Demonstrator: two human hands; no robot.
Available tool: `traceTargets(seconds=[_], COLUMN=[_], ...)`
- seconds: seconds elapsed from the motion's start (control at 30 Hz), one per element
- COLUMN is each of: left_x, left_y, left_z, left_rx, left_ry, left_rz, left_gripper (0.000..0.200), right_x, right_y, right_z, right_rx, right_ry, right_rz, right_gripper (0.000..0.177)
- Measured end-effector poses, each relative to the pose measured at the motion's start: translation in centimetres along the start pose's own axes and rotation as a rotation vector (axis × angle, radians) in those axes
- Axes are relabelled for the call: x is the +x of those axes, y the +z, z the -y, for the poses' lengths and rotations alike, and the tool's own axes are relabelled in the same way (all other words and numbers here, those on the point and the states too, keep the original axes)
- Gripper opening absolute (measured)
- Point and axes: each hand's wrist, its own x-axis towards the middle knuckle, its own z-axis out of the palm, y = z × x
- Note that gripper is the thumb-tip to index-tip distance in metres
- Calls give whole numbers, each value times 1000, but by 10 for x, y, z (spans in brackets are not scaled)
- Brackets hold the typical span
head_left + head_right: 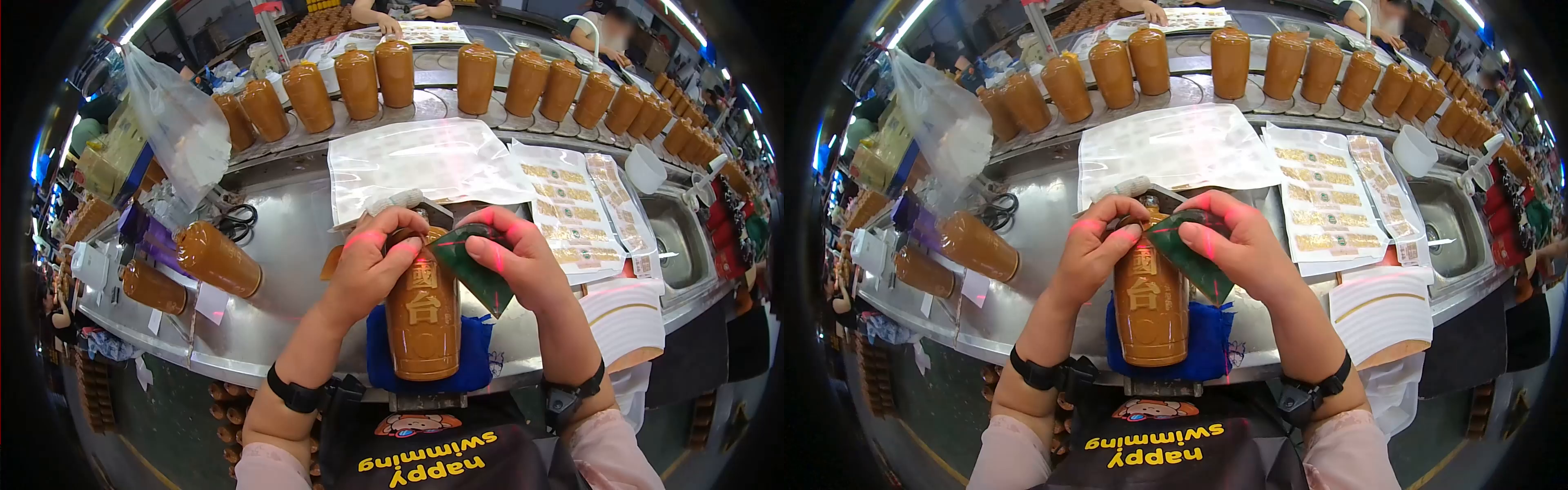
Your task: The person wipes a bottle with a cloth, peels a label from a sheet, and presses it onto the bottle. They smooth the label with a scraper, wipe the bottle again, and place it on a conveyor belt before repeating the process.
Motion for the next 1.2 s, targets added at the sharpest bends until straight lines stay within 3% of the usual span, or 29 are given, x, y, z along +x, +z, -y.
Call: traceTargets(seconds=[0.17,0.27,0.37,0.43,0.57,0.67,0.83,0.9,0.97,1.03,1.17,1.2], left_x=[1,-2,-1,-8,-21,-36,-53,-57,-59,-61,-60,-60], left_y=[-3,-2,-3,-1,-3,-1,8,18,24,25,27,27], left_z=[-19,-35,-38,-47,-39,-29,7,15,22,21,22,23], left_rx=[277,224,539,447,301,-180,-275,-338,-419,-463,-481,-498], left_ry=[74,39,411,299,276,97,-47,-90,-135,-133,-117,-123], left_rz=[14,35,-23,-16,-99,-200,-263,-264,-200,-161,-157,-157], left_gripper=[8,8,9,9,12,18,42,53,63,69,74,75], right_x=[-6,0,5,6,2,-9,-7,21,75,124,224,226], right_y=[-2,0,16,24,29,34,26,14,-10,-25,-78,-71], right_z=[-4,-2,7,12,19,31,58,59,39,22,-59,-66], right_rx=[-352,-646,-850,-943,-934,-900,-766,-755,-818,-978,-1347,-1435], right_ry=[-280,-507,-652,-683,-643,-704,-620,-528,-649,-485,-492,-265], right_rz=[-154,-43,-3,7,45,65,71,-14,-53,-115,-17,-81], right_gripper=[26,31,29,23,16,13,11,11,15,18,16,17])
